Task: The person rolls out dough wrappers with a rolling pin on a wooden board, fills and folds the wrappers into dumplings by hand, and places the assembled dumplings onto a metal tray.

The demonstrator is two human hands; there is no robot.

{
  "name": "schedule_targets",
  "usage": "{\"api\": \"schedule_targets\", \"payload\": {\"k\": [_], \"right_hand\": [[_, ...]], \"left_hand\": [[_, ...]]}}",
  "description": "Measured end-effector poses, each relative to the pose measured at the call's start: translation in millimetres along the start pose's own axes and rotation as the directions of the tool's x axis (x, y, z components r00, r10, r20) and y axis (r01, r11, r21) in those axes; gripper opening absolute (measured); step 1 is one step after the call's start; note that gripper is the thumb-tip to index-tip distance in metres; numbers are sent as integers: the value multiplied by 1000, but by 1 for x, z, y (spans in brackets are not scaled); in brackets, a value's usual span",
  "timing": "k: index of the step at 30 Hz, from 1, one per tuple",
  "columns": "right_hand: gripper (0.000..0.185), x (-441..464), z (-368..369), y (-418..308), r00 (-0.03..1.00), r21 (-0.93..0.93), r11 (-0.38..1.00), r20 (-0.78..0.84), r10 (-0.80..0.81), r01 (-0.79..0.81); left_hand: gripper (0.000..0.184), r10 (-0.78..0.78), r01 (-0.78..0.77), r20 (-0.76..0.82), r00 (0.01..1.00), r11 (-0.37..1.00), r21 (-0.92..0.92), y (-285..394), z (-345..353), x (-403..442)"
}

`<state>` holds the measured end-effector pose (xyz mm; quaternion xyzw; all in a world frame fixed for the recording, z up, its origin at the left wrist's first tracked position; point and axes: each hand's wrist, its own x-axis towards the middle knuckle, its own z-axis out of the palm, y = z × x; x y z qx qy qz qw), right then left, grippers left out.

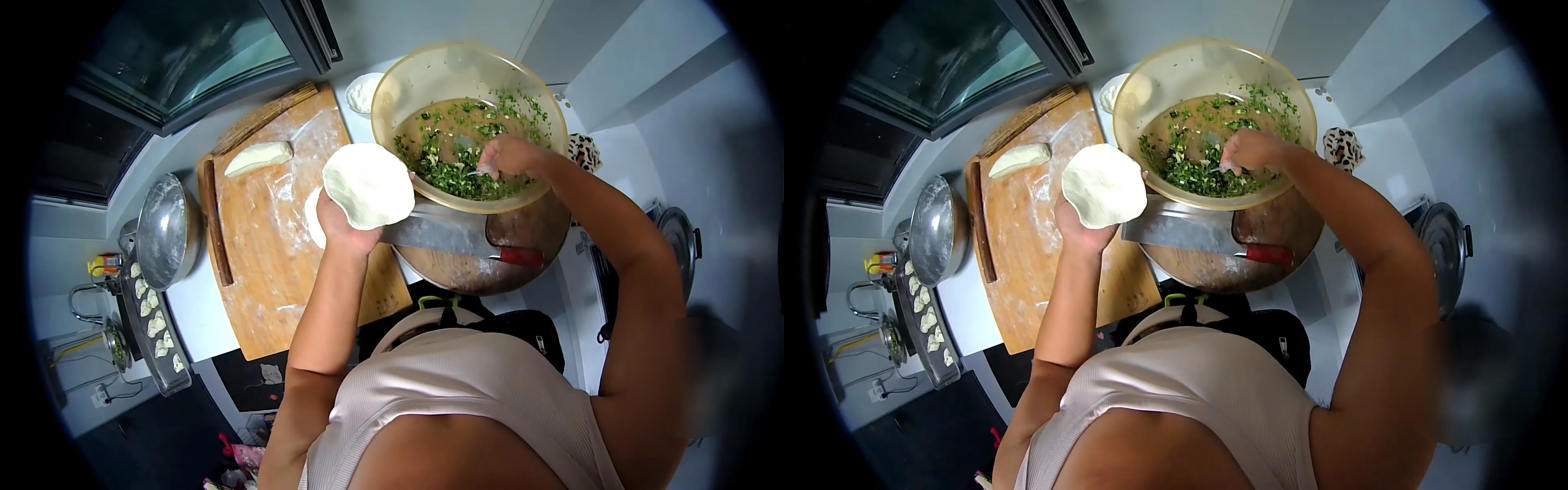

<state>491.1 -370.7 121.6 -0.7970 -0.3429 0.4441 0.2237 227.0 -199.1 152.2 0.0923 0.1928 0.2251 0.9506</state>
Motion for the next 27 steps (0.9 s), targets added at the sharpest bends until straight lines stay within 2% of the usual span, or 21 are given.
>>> {"api": "schedule_targets", "payload": {"k": [5,8,11,14,15,16,17,21,24,27], "right_hand": [[11,-12,-17,-15,997,27,998,-39,62,-61],[10,-39,-43,-50,1000,7,1000,-14,1,-1],[9,-62,-60,-79,992,23,999,-117,-41,44],[10,-70,-54,-89,948,47,987,-288,-134,154],[11,-74,-45,-88,839,-178,945,-435,-326,275],[11,-77,-30,-84,680,-411,847,-516,-520,335],[12,-81,-17,-81,489,-628,703,-523,-698,333],[15,-100,5,-81,230,-777,584,-539,-810,235],[13,-105,8,-75,234,-800,577,-536,-811,163],[13,-106,-7,-70,162,-779,624,-610,-776,59]], "left_hand": [[47,17,-15,-25,1000,998,63,2,21,11],[44,37,-32,-56,998,997,75,-5,23,30],[39,39,-29,-90,995,993,114,-32,41,40],[43,-35,35,-3,999,999,-4,-57,55,53],[42,-49,49,1,999,998,-28,-64,66,52],[41,-56,57,19,998,998,-41,-68,69,55],[39,-64,66,36,997,996,-54,-71,71,57],[38,-77,81,53,996,994,-71,-76,76,68],[38,-95,102,115,989,993,-60,-76,69,80],[39,-137,150,194,971,987,-51,-73,63,84]]}}
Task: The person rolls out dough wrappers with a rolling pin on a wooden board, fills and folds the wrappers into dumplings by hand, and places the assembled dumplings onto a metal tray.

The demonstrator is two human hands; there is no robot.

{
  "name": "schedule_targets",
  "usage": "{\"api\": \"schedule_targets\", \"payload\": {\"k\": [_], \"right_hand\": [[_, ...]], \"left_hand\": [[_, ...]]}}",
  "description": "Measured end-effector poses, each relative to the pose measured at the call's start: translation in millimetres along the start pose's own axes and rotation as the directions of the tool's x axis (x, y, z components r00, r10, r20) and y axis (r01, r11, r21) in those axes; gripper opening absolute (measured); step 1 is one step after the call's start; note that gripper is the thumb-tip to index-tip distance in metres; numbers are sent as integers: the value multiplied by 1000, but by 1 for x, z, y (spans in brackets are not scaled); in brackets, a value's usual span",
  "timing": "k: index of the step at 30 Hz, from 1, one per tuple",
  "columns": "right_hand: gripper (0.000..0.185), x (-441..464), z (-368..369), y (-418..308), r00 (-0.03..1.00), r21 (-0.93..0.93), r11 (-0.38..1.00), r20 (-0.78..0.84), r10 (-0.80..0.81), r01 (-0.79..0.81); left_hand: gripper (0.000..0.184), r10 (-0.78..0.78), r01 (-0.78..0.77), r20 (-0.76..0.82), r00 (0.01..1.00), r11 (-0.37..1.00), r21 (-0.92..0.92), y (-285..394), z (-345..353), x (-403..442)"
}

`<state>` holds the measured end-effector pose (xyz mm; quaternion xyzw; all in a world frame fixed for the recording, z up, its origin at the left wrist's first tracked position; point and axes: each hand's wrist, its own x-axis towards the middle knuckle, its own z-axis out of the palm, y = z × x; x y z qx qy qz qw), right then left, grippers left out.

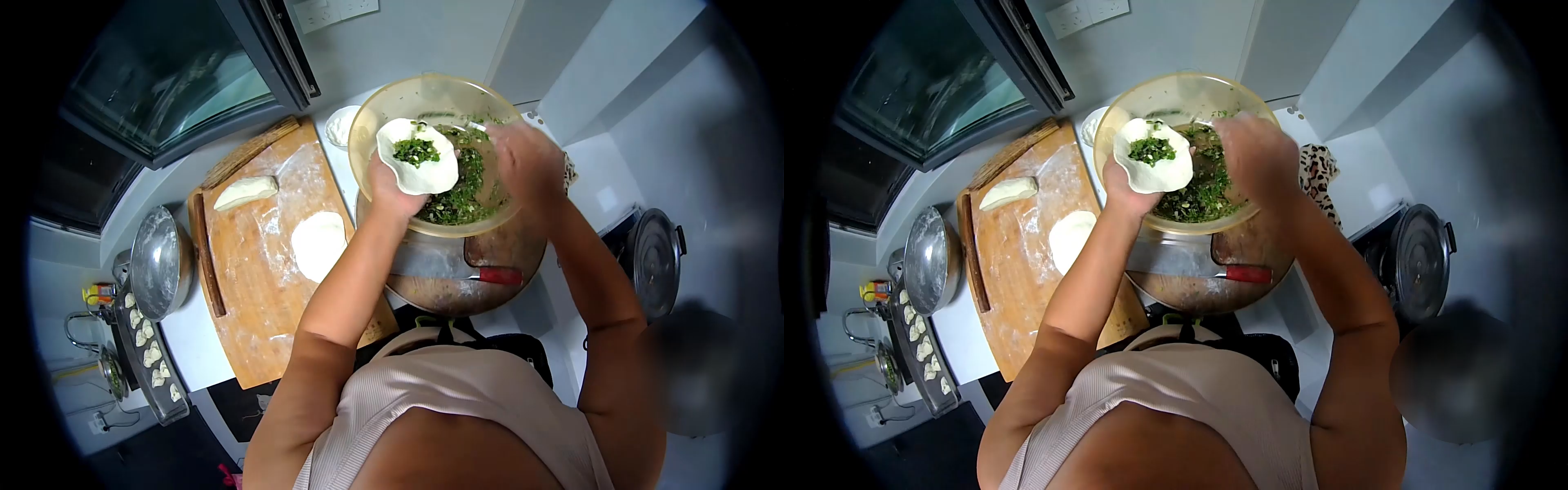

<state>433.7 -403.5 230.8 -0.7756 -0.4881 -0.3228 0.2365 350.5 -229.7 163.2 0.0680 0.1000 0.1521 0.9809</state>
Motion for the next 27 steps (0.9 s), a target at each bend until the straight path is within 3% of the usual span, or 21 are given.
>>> {"api": "schedule_targets", "payload": {"k": [3,4,7,10,13,16,19,22,27], "right_hand": [[12,-10,22,31,997,-46,996,6,72,-72],[10,-16,28,38,947,-123,975,242,210,-185],[9,-36,58,55,689,-423,903,632,356,-78],[8,-51,70,53,631,-321,945,722,284,-58],[11,-52,68,31,536,-170,973,813,229,-157],[14,-63,92,30,473,59,910,867,158,-411],[17,-59,105,33,411,137,839,905,111,-527],[31,-48,106,33,227,79,686,965,128,-723],[29,-44,104,35,172,49,609,974,145,-792]], "left_hand": [[41,-89,89,70,994,996,-6,14,-11,-4],[42,-106,108,57,993,994,-34,18,-13,-6],[44,-59,51,116,992,996,67,29,-18,-14],[46,-8,2,93,996,997,73,42,-18,-26],[47,21,-22,26,999,999,27,47,-17,-34],[47,49,-48,-26,998,998,44,51,-15,-40],[47,70,-66,-56,996,996,58,52,-9,-45],[46,94,-90,-54,994,994,61,59,-10,-43],[45,137,-133,-37,990,988,81,70,-12,-35]]}}
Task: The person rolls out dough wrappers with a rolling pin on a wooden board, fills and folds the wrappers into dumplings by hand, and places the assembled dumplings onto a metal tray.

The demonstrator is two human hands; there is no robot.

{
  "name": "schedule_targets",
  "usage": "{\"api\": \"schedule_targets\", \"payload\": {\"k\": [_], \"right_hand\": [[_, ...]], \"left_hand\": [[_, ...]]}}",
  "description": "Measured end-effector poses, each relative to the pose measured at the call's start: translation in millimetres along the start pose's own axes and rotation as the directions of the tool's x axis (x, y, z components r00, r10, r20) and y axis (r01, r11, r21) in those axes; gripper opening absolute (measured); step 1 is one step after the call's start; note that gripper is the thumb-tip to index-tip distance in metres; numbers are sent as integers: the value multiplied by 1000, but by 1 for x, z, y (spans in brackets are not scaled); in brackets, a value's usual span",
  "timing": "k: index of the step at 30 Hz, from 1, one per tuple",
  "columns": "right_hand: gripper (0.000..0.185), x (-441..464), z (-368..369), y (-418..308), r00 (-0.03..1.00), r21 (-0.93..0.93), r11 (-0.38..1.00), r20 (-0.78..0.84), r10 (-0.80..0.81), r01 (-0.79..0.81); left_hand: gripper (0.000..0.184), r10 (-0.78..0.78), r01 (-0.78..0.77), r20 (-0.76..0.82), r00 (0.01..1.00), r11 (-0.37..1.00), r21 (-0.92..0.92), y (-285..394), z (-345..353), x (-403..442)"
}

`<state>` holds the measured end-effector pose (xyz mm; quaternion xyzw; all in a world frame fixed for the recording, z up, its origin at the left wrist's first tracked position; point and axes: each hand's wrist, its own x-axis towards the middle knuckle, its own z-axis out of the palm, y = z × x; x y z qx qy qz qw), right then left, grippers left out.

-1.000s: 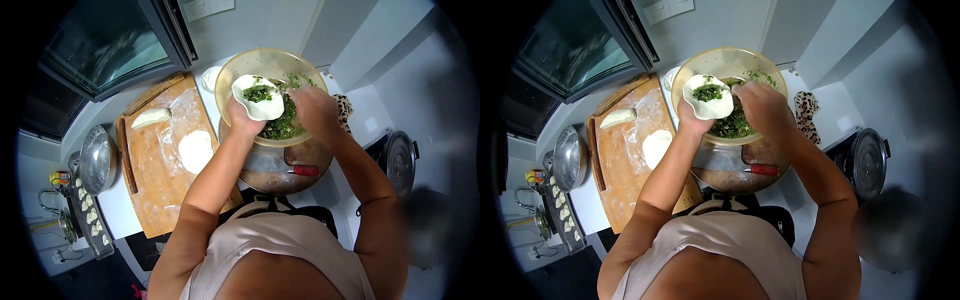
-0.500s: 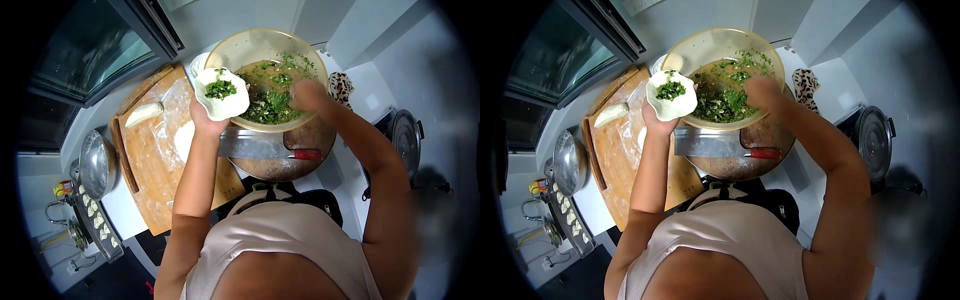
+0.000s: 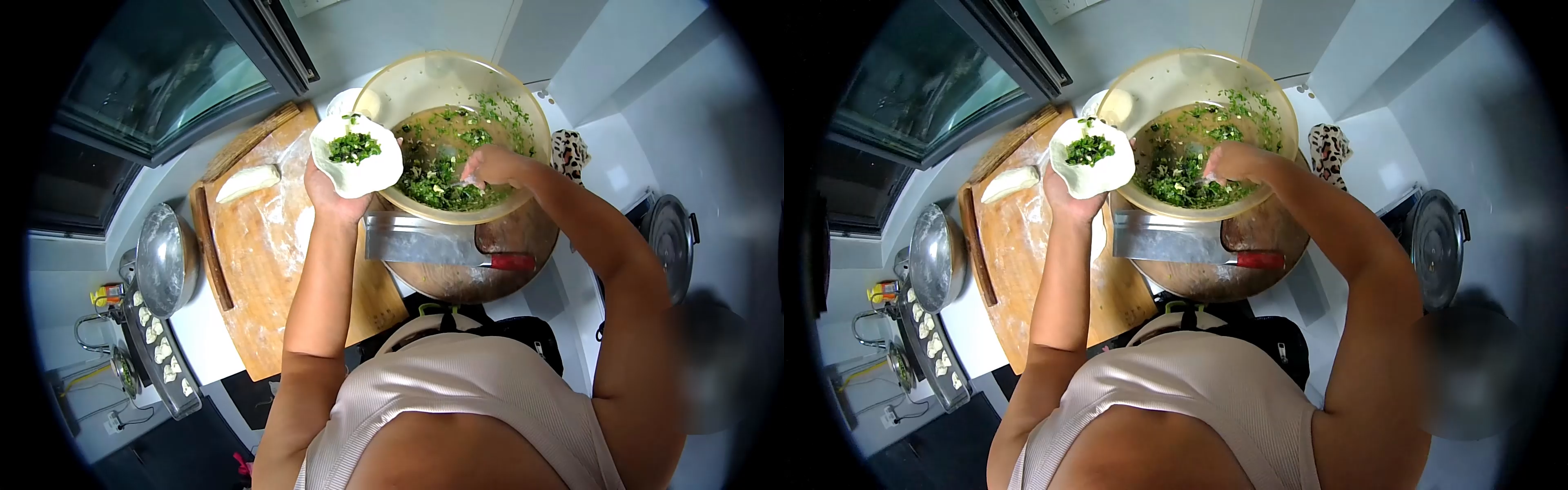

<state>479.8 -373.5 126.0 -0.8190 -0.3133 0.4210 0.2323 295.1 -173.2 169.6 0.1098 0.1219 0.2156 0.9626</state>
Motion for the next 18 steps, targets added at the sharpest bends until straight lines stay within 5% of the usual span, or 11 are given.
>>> {"api": "schedule_targets", "payload": {"k": [7,13,16,17,18], "right_hand": [[18,-36,-41,-25,1000,92,995,-10,26,-25],[17,-69,-70,-58,980,234,958,-145,-135,166],[18,-68,-41,-60,709,-119,863,-520,-476,492],[16,-76,-28,-65,533,-368,809,-615,-581,458],[15,-80,-16,-65,462,-453,780,-632,-623,432]], "left_hand": [[43,78,-79,26,997,996,44,0,-15,29],[39,15,-13,-51,999,999,34,-43,8,28],[40,-57,57,-59,997,998,-8,-63,26,21],[41,-72,70,-58,996,997,-42,-67,30,20],[41,-82,79,-59,995,995,-52,-69,32,21]]}}
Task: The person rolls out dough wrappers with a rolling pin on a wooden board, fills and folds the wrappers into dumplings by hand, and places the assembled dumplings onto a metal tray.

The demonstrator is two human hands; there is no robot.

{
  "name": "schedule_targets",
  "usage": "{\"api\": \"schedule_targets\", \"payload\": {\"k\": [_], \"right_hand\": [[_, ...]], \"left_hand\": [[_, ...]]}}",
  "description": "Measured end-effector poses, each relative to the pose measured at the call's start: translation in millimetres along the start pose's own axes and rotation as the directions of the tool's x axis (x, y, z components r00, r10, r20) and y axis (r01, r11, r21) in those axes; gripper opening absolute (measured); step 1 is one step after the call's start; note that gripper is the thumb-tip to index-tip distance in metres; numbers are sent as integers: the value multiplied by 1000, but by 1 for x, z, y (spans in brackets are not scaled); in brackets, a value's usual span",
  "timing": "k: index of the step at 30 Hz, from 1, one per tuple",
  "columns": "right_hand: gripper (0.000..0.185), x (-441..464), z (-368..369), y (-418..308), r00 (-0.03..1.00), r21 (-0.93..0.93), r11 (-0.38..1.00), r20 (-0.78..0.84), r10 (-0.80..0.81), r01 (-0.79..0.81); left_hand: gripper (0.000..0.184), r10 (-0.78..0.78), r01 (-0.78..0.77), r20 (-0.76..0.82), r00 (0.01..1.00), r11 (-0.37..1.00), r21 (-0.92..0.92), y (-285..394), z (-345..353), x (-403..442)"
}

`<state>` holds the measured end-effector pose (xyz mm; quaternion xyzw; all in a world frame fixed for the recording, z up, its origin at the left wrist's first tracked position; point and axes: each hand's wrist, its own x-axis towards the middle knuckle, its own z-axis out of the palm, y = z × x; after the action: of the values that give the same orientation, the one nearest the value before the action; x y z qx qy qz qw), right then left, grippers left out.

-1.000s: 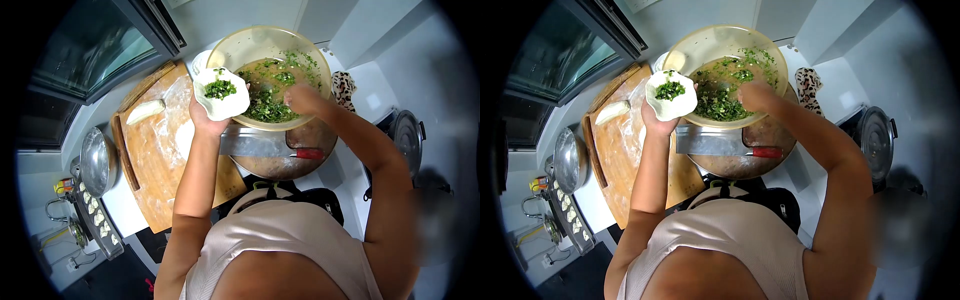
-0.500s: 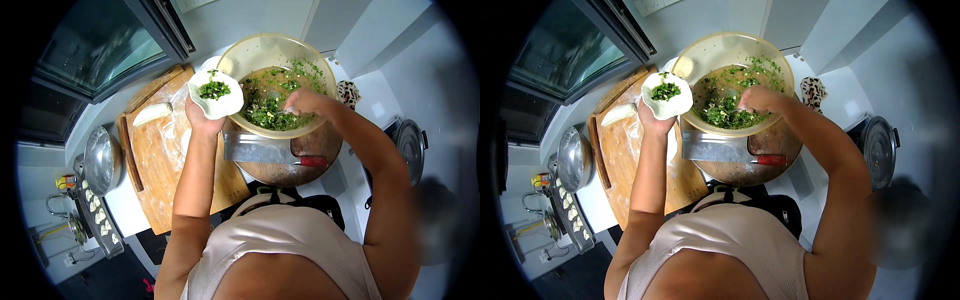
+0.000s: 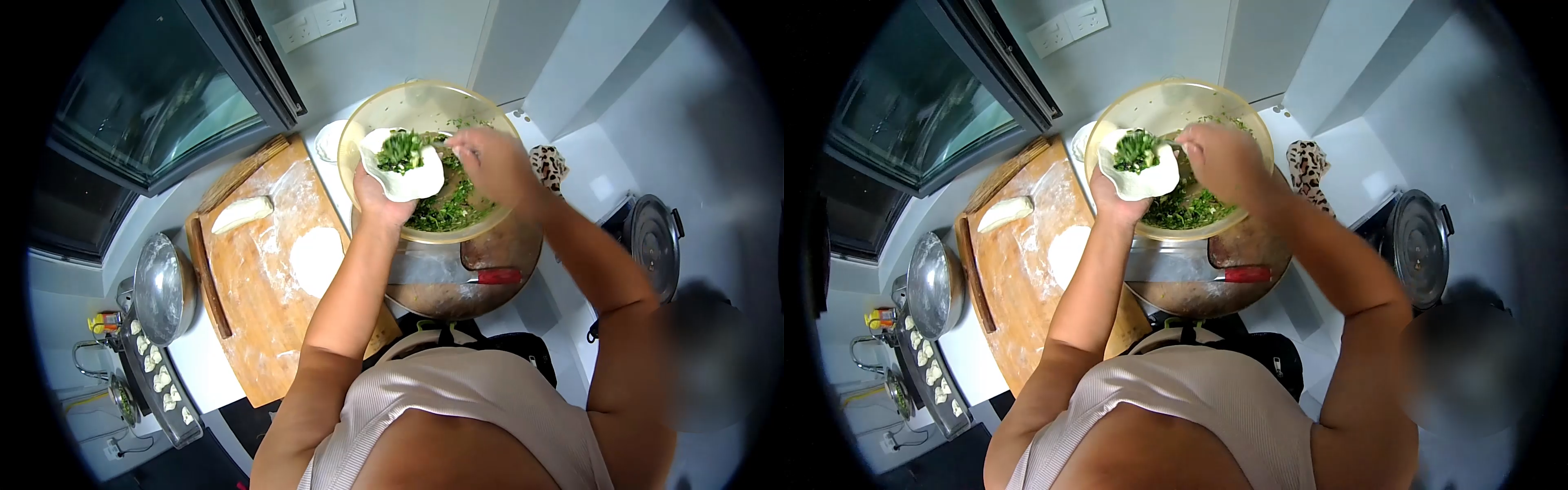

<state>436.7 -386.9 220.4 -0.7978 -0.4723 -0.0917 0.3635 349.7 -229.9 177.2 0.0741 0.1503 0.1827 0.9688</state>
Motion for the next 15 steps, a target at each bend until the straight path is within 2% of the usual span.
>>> {"api": "schedule_targets", "payload": {"k": [2,3,9,15], "right_hand": [[15,-15,9,-7,986,-150,982,-110,-128,111],[16,-17,7,-9,974,-162,975,-147,-174,150],[22,-22,2,-12,942,-316,923,-177,-285,220],[21,-12,2,-15,942,-287,932,-182,-281,223]], "left_hand": [[41,-14,14,-4,1000,1000,-20,-2,-1,4],[41,-11,11,7,1000,1000,-27,-2,0,6],[44,-17,20,59,998,999,-47,-2,-1,9],[44,-35,41,107,994,998,-57,-3,-3,5]]}}
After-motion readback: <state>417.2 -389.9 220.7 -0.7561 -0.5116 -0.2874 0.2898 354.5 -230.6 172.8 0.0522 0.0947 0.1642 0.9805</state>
